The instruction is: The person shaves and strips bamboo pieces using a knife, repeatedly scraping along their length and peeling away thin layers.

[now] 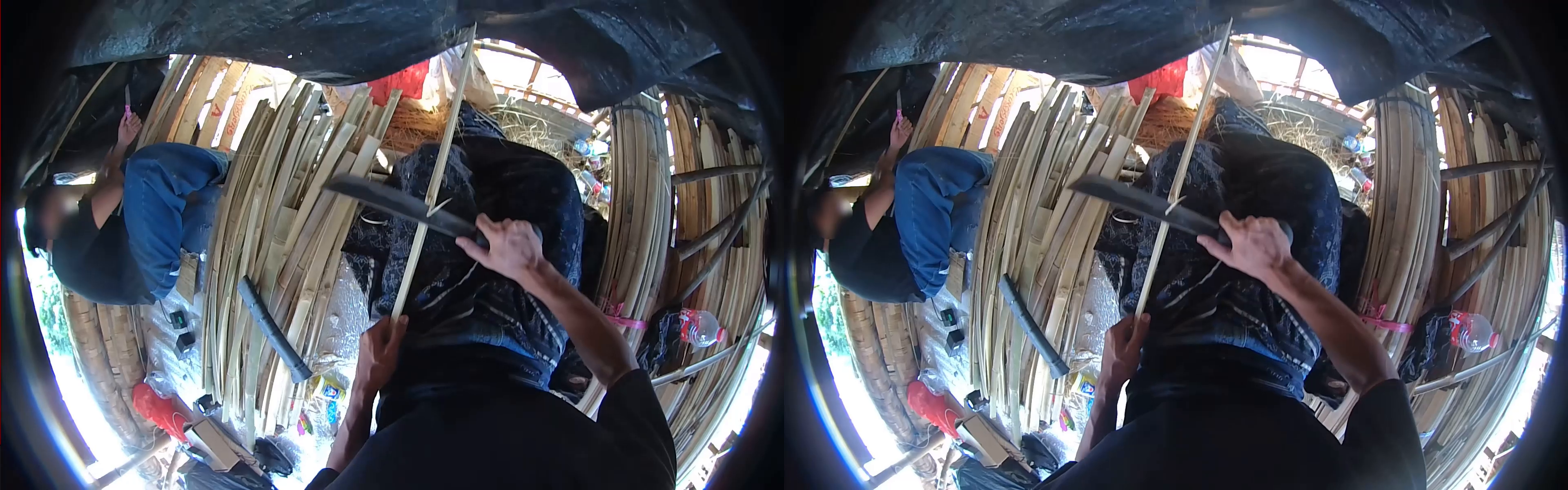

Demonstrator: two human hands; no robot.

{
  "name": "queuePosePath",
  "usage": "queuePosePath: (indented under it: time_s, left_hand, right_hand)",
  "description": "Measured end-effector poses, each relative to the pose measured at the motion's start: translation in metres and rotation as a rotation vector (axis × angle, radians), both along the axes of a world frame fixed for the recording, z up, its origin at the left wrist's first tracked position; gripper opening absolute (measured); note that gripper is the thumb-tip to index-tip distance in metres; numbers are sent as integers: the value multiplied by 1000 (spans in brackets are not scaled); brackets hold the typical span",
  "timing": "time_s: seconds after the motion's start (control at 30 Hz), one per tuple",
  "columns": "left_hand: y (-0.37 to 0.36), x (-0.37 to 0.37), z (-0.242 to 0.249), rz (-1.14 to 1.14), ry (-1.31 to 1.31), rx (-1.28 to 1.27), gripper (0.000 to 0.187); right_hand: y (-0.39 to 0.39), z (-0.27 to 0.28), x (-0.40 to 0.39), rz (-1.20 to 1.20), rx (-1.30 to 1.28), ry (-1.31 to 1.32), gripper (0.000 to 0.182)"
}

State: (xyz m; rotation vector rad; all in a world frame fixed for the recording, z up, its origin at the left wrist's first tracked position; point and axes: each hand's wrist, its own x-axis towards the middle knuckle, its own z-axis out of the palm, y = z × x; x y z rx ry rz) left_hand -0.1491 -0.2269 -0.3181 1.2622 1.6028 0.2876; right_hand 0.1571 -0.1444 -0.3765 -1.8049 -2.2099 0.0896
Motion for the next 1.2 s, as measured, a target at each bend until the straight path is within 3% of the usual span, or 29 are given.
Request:
queuePosePath:
  time_s: [0.03,0.07,0.17,0.23,0.27,0.33,0.43,0.6,0.7,0.93,1.0,1.07,1.2]
  left_hand:
    - [1,0,-5,-17,38,18,53]
    - [3,3,-5,-24,33,22,53]
    - [4,9,-6,-35,47,47,53]
    - [1,6,-9,-7,12,42,51]
    - [-4,4,-11,-13,12,45,51]
    - [-12,6,-12,-13,79,107,50]
    - [-3,15,-11,-3,58,91,48]
    - [-11,11,-16,-27,56,115,48]
    - [-10,15,-9,-34,73,101,49]
    - [-9,11,-19,-33,31,103,53]
    - [-6,9,-18,-52,30,103,53]
    - [-5,9,-16,-74,30,99,53]
    - [-3,8,-14,-60,-56,109,54]
  right_hand:
    - [-7,7,0,60,4,-33,54]
    - [-16,7,-4,115,-160,-48,55]
    - [-33,7,-7,269,-30,-17,56]
    - [-32,15,-6,332,-371,-27,61]
    - [-22,16,3,326,-368,-27,61]
    - [5,17,32,8,-216,-73,60]
    - [9,8,33,19,-58,-80,58]
    - [-14,14,28,-1,-81,-29,57]
    - [-16,9,32,16,36,-43,56]
    - [-14,17,36,-7,-72,17,62]
    - [-4,36,40,-65,-429,101,66]
    - [17,47,56,3,-705,365,68]
    - [33,39,70,99,-830,422,68]
